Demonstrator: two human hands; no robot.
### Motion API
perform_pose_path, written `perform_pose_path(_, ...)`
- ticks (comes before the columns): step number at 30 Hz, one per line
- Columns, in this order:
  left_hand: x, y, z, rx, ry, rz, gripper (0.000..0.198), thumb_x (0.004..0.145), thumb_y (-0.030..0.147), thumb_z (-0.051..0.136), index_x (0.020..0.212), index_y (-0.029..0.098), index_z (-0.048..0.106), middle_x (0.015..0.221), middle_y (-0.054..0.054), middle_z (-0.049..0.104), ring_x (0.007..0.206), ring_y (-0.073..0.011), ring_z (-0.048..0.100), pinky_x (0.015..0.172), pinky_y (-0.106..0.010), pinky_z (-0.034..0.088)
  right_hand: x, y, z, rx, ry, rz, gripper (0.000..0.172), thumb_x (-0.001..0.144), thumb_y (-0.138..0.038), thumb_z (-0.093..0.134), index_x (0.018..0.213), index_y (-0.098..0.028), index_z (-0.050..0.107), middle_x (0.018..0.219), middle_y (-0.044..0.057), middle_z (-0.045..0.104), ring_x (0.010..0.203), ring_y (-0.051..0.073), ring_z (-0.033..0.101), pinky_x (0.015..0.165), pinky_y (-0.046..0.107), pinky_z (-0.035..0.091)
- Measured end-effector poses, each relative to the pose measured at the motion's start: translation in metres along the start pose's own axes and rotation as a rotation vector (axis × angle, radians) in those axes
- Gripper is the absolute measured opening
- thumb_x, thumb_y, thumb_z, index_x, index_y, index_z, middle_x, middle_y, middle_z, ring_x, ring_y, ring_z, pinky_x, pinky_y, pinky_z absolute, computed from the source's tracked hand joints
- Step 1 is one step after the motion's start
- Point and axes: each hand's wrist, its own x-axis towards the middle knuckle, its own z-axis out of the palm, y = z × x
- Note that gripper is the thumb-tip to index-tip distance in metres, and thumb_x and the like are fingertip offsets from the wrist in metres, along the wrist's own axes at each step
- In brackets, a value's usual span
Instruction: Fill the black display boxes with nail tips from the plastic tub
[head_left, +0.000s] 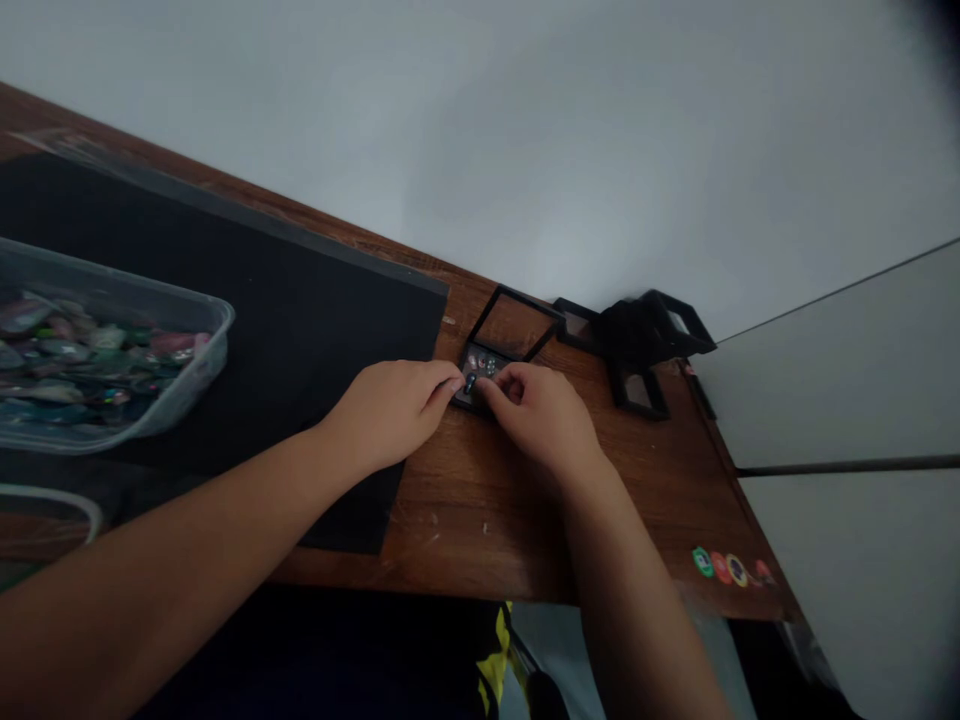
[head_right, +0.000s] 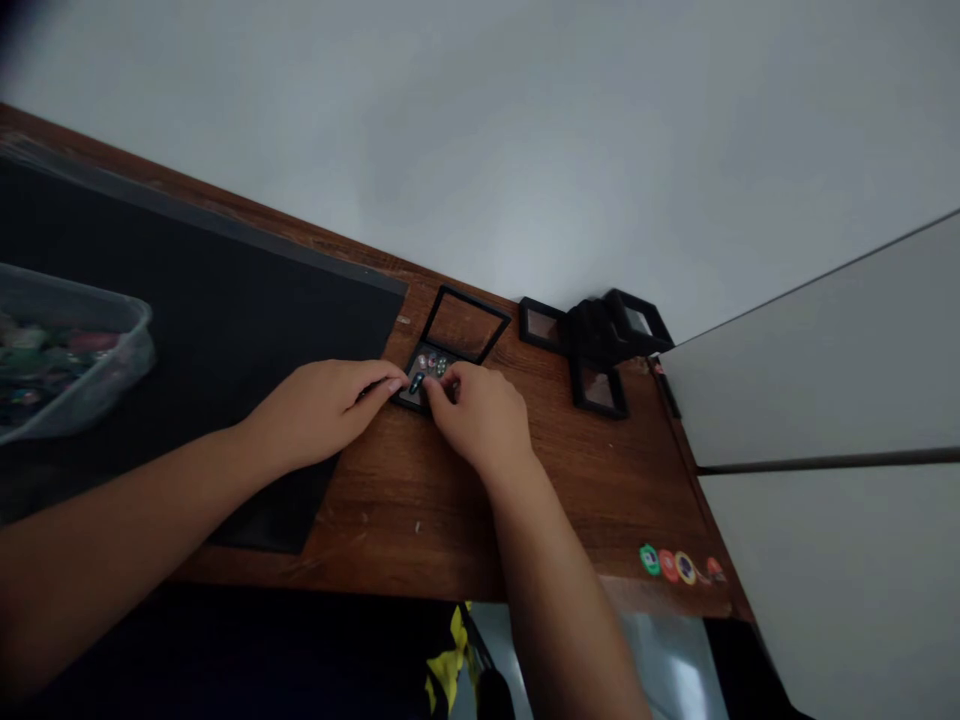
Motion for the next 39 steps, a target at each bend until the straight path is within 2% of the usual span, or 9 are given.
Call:
perform_pose_path(4, -0.001, -0.001, 0.0, 0.006, 0.017, 0.004, 0.038, 0.104, 0.036, 0.038, 0.112, 0.025, 0.074, 0.097, -0.006, 0.08, 0.093, -0.0267, 0.074, 0.081, -0.035, 0.055, 0.0, 0.004, -0.006, 0.041, -0.013, -0.008, 0.033, 0.095, -0.04, 0.057, 0.072, -0.02, 0.071, 0.073, 0.006, 0.07, 0.064, 0.018, 0.056, 0.059, 0.031, 0.03)
perform_pose_path(7, -0.001, -0.001, 0.0, 0.009, 0.014, 0.002, 0.038, 0.104, 0.036, 0.039, 0.111, 0.024, 0.074, 0.097, -0.007, 0.08, 0.094, -0.0269, 0.074, 0.082, -0.036, 0.055, 0.0, 0.008, -0.012, 0.08, -0.022, -0.018, 0.03, 0.093, -0.034, 0.057, 0.07, -0.02, 0.071, 0.069, 0.004, 0.068, 0.062, 0.017, 0.055, 0.057, 0.03, 0.03)
perform_pose_path(12, -0.001, 0.0, -0.001, 0.0, 0.001, -0.008, 0.039, 0.104, 0.036, 0.038, 0.111, 0.025, 0.074, 0.101, -0.007, 0.08, 0.096, -0.0276, 0.074, 0.085, -0.037, 0.055, 0.001, 0.013, -0.012, 0.088, -0.052, -0.063, 0.016, 0.085, -0.029, 0.063, 0.078, -0.021, 0.075, 0.069, 0.002, 0.066, 0.061, 0.015, 0.053, 0.058, 0.029, 0.031)
perform_pose_path(16, -0.001, -0.001, -0.001, -0.003, -0.001, -0.007, 0.038, 0.105, 0.037, 0.038, 0.112, 0.025, 0.073, 0.101, -0.006, 0.08, 0.097, -0.0272, 0.074, 0.085, -0.036, 0.054, 0.003, 0.018, -0.01, 0.119, -0.033, -0.116, 0.008, 0.081, -0.024, 0.069, 0.087, -0.022, 0.073, 0.066, -0.002, 0.061, 0.061, 0.014, 0.051, 0.058, 0.027, 0.03)
perform_pose_path(24, 0.0, 0.0, 0.0, 0.004, 0.006, 0.002, 0.039, 0.104, 0.036, 0.037, 0.114, 0.025, 0.073, 0.1, -0.007, 0.08, 0.096, -0.0277, 0.074, 0.083, -0.037, 0.055, 0.002, 0.016, -0.005, 0.192, -0.057, -0.126, 0.013, 0.081, -0.031, 0.076, 0.083, -0.022, 0.067, 0.063, -0.005, 0.054, 0.059, 0.012, 0.047, 0.056, 0.027, 0.029)
perform_pose_path(32, 0.0, 0.001, -0.001, 0.015, 0.002, -0.011, 0.039, 0.104, 0.036, 0.037, 0.113, 0.025, 0.074, 0.098, -0.007, 0.08, 0.093, -0.0271, 0.075, 0.079, -0.035, 0.054, 0.002, 0.013, -0.004, 0.178, -0.046, -0.113, 0.015, 0.082, -0.033, 0.076, 0.087, -0.022, 0.067, 0.063, -0.005, 0.055, 0.058, 0.012, 0.047, 0.056, 0.027, 0.029)
perform_pose_path(39, 0.0, 0.002, 0.0, 0.007, 0.003, -0.031, 0.039, 0.104, 0.035, 0.037, 0.114, 0.025, 0.073, 0.104, -0.007, 0.08, 0.098, -0.0282, 0.074, 0.083, -0.038, 0.054, 0.001, 0.01, -0.005, 0.157, -0.028, -0.105, 0.015, 0.082, -0.034, 0.076, 0.085, -0.022, 0.068, 0.064, -0.004, 0.057, 0.059, 0.013, 0.048, 0.056, 0.027, 0.029)
